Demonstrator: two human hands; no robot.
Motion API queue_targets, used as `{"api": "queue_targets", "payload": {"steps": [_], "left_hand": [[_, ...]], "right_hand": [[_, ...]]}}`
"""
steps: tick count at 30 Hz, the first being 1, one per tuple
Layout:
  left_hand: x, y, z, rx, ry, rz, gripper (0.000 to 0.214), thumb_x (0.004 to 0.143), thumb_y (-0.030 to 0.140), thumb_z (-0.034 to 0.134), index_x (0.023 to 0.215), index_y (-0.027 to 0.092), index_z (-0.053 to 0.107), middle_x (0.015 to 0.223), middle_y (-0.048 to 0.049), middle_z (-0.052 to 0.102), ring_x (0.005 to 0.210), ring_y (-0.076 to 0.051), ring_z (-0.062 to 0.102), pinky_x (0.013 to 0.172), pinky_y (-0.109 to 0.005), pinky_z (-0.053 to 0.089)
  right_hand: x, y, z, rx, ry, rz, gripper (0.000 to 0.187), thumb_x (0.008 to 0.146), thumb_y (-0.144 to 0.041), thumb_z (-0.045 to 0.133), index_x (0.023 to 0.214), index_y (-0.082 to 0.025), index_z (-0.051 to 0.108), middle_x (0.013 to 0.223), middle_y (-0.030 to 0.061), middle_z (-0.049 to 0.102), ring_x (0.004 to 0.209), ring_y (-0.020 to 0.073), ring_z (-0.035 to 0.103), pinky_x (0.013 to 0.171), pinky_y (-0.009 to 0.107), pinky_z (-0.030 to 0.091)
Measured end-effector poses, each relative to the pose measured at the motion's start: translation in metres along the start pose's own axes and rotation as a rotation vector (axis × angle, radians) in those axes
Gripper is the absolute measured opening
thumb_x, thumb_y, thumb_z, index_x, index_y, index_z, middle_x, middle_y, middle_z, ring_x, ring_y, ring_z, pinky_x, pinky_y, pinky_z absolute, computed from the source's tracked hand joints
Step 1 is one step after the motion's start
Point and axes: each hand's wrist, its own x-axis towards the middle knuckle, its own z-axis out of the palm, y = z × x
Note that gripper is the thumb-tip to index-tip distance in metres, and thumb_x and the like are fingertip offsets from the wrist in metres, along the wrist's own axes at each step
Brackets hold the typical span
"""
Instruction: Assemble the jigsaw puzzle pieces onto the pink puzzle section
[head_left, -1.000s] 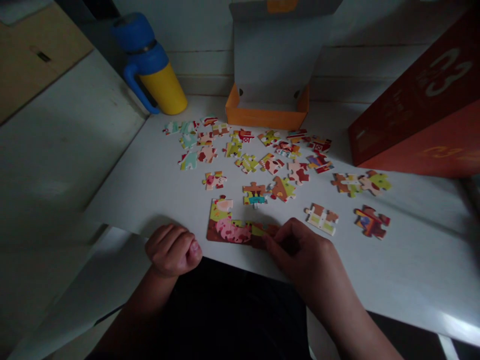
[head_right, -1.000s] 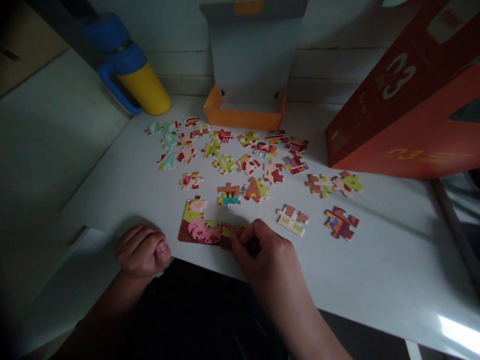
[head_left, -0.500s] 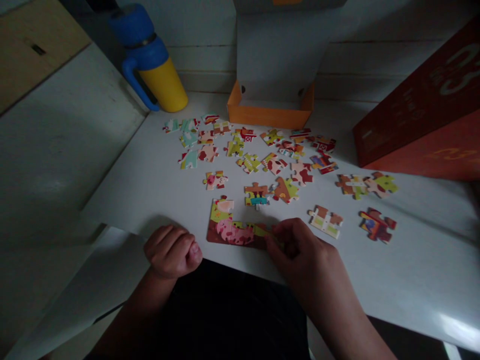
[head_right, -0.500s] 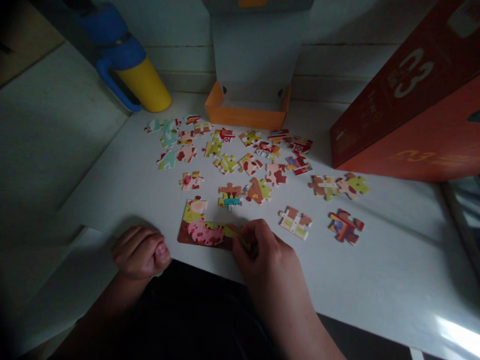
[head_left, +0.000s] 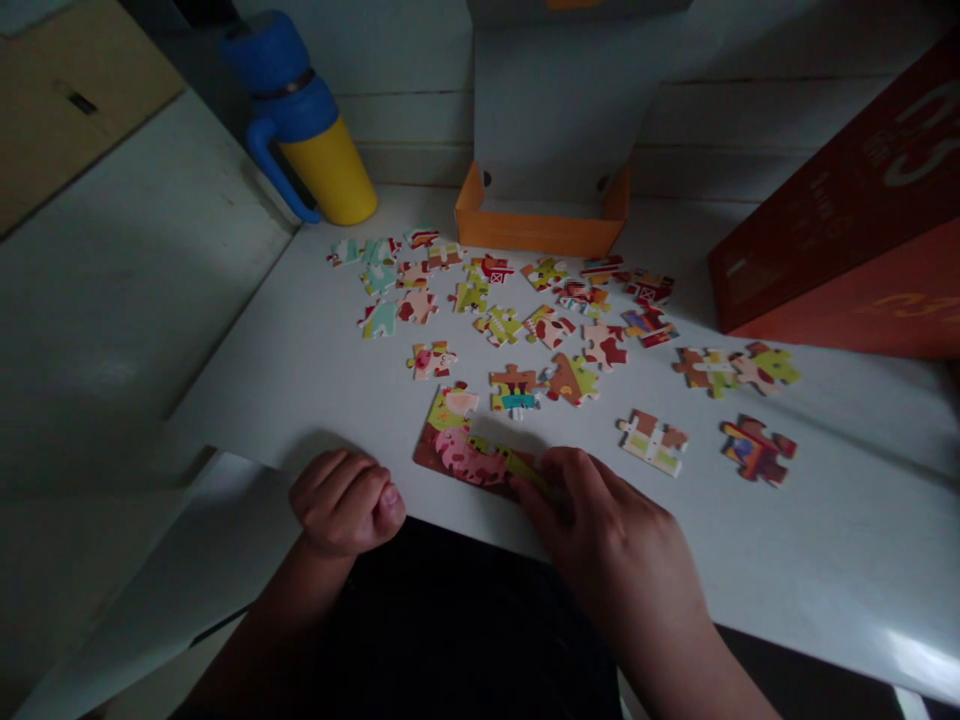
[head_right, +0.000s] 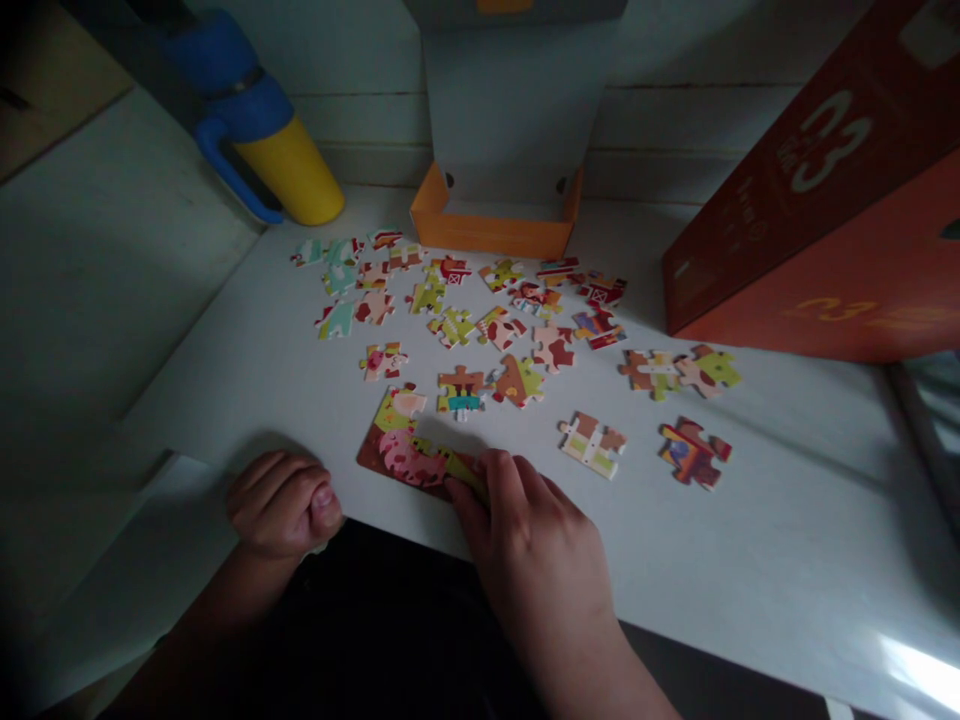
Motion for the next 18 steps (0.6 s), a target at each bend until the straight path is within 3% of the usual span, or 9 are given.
{"api": "queue_targets", "payload": {"steps": [2,5,10,18], "left_hand": [[0.001,0.000,0.001,-0.003,0.010,0.008,0.006,0.083,0.020,0.062,0.079,0.023,0.058,0.065,-0.0029,0.061,0.057,-0.020,0.057,0.060,-0.038,0.046],[0.002,0.000,0.001,-0.002,0.025,0.013,0.007,0.080,0.018,0.061,0.079,0.023,0.056,0.064,-0.0022,0.060,0.057,-0.020,0.055,0.060,-0.037,0.044],[0.003,0.001,0.001,0.002,0.023,0.012,0.008,0.079,0.017,0.061,0.080,0.023,0.056,0.065,-0.0027,0.061,0.057,-0.021,0.055,0.060,-0.038,0.045],[0.003,0.002,0.002,0.020,0.067,-0.004,0.002,0.087,0.021,0.059,0.087,0.023,0.057,0.066,-0.0020,0.060,0.057,-0.021,0.056,0.063,-0.037,0.049]], "right_hand": [[0.001,0.000,0.000,0.007,0.035,-0.065,0.028,0.107,-0.043,0.065,0.118,-0.017,0.065,0.104,0.0127,0.075,0.090,0.0288,0.071,0.074,0.042,0.054],[0.003,0.000,0.002,-0.008,0.008,-0.128,0.042,0.101,-0.045,0.074,0.130,-0.016,0.067,0.131,0.0172,0.070,0.115,0.0370,0.063,0.091,0.051,0.052],[0.010,0.003,0.005,0.042,-0.078,-0.145,0.039,0.100,-0.048,0.076,0.130,-0.023,0.071,0.133,0.0103,0.071,0.116,0.0344,0.061,0.093,0.051,0.046],[0.011,0.007,0.006,0.091,-0.088,-0.187,0.036,0.099,-0.043,0.078,0.132,-0.028,0.072,0.132,0.0059,0.071,0.117,0.0329,0.061,0.092,0.048,0.041]]}}
